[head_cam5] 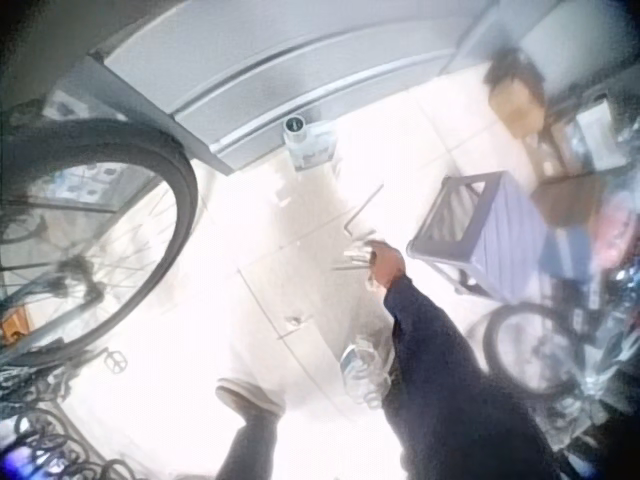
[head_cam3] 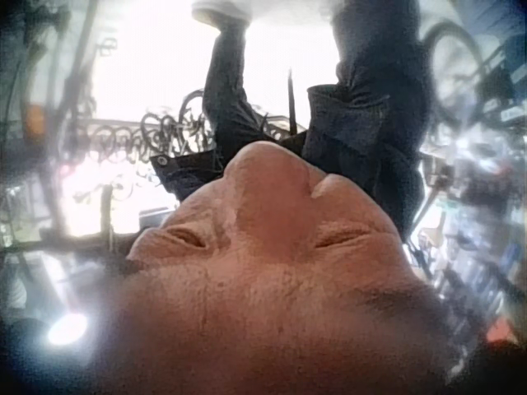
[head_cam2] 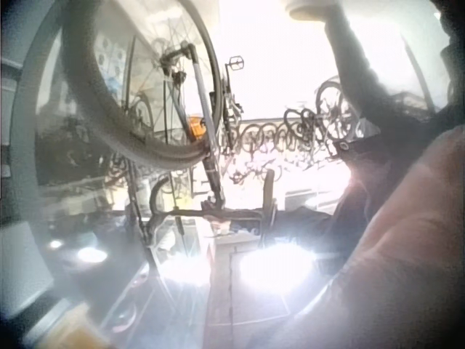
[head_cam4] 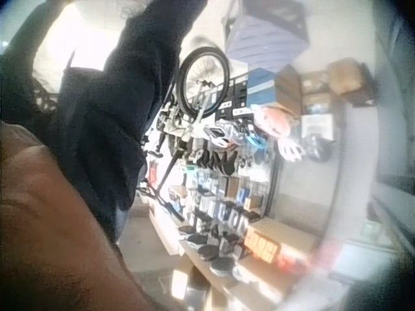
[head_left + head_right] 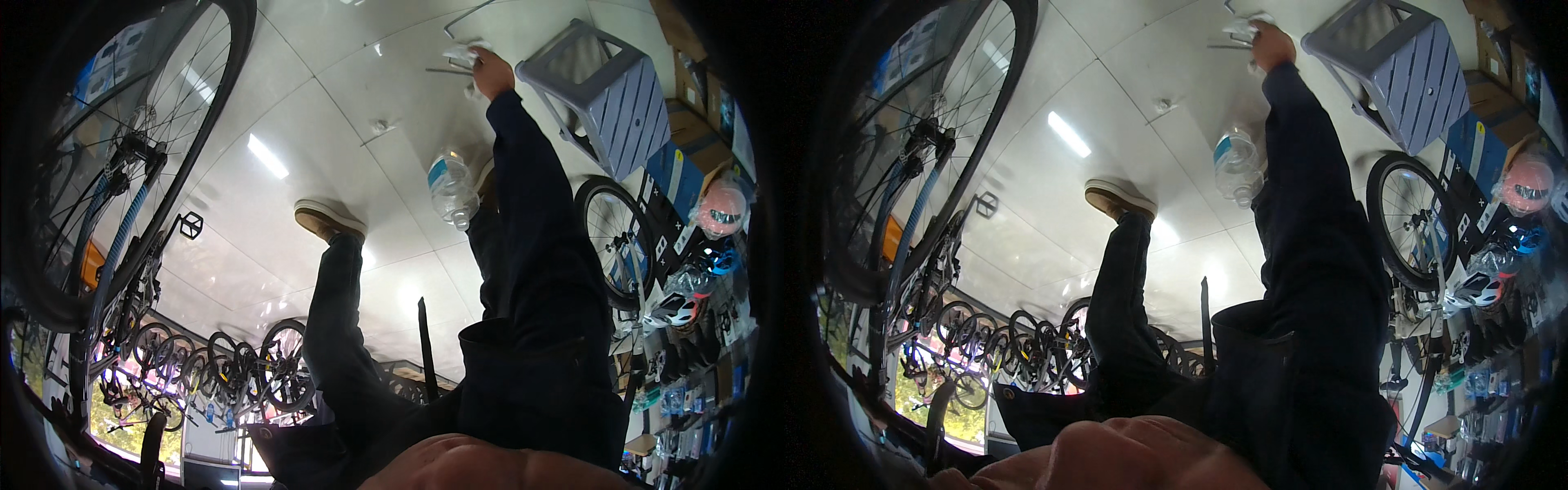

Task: The person assembles a bicycle by attaching the handlebar stem and tightening it with an Allen key. They then install the seat post and adjust the handlebar position. The person uses a small green container and a white cloth during the process.

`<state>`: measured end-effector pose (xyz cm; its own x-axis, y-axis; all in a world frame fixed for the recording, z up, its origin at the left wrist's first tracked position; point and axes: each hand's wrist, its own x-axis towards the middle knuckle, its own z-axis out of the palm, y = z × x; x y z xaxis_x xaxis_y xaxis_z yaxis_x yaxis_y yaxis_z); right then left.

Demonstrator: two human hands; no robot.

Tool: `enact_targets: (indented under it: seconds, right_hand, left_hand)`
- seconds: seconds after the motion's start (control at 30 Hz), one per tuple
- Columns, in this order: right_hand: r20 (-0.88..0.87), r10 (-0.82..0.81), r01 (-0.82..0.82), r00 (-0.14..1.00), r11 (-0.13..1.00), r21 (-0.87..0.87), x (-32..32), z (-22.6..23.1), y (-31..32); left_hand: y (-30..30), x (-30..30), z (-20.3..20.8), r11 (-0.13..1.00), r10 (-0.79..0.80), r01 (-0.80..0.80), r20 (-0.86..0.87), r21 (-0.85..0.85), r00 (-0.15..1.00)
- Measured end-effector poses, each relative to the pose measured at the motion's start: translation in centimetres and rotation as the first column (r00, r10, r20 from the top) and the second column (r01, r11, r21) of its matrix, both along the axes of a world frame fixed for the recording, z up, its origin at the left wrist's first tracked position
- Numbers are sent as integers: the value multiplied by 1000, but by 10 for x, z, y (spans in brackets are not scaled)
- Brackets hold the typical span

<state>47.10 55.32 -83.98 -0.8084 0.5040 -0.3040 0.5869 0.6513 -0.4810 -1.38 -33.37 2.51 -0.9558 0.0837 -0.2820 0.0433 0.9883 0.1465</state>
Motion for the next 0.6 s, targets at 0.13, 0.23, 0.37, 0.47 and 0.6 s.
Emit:
enact_targets:
  seconds: [0.13,0.23,0.37,0.47,0.6]
  right_hand:
    - [124,-117,129,985,987,-98,44,29,-17]
    - [168,-53,96,984,961,-259,69,37,-37]
    - [190,120,-91,974,983,-158,102,59,-74]
    - [453,289,-222,843,955,-196,130,114,-106]
    - [503,114,101,857,919,-381,174,218,-158]
  left_hand:
    - [-3,5,-10,1000,22,-22,-14,18,1000]
    - [-5,13,-17,999,38,-38,-23,33,999]
    - [-6,17,-28,998,47,-46,-26,48,999]
    - [-9,18,-38,997,50,-48,-25,60,998]
    - [-14,21,-50,995,53,-50,-39,84,998]
